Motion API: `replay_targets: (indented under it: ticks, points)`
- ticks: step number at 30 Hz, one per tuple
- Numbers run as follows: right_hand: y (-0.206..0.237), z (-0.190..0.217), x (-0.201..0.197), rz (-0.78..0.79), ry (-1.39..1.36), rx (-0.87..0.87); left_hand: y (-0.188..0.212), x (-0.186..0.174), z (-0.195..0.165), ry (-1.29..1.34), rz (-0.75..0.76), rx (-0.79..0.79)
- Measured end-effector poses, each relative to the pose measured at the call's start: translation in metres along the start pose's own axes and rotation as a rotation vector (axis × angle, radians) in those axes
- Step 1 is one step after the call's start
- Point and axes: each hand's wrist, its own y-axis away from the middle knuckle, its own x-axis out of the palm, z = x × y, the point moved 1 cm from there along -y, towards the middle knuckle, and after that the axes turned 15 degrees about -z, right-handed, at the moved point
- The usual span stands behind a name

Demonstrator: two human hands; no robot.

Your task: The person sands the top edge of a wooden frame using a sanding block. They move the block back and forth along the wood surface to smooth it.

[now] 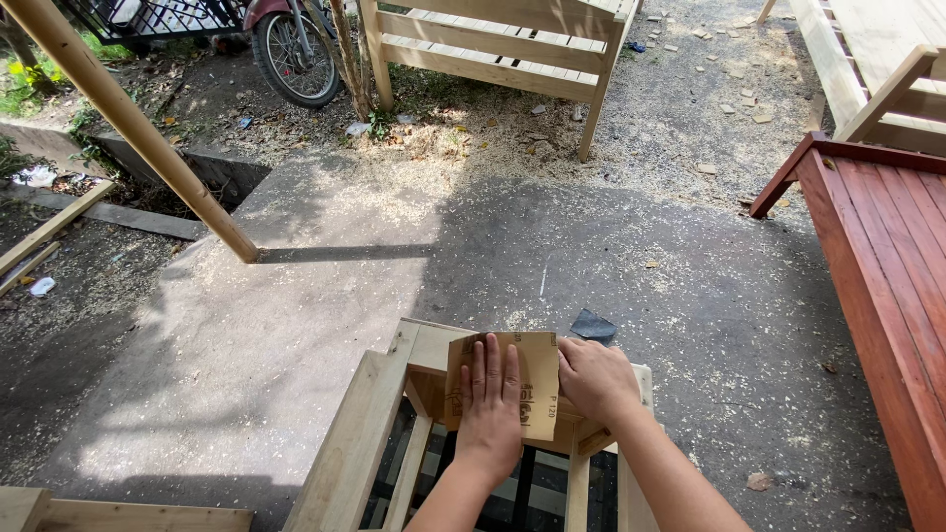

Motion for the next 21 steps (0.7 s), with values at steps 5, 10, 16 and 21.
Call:
replay_targets:
  ticks: [5, 10, 16, 21]
  points:
    - [-0.002, -0.005, 0.004, -0.028, -0.043, 0.011, -0.001, 0.003, 0.010, 0.037, -0.032, -0.265]
    - [-0.005, -0.013, 0.010, -0.043, -0.156, 0.133, -0.002, 0.007, 0.011, -0.018, -0.013, -0.053]
    - [-0.011, -0.022, 0.016, -0.068, -0.192, 0.178, -0.002, 0.003, 0.007, 0.027, -0.016, -0.218]
    - [-0.010, -0.023, 0.018, -0.058, -0.186, 0.115, -0.002, -0.006, 0.005, -0.005, -0.062, -0.032]
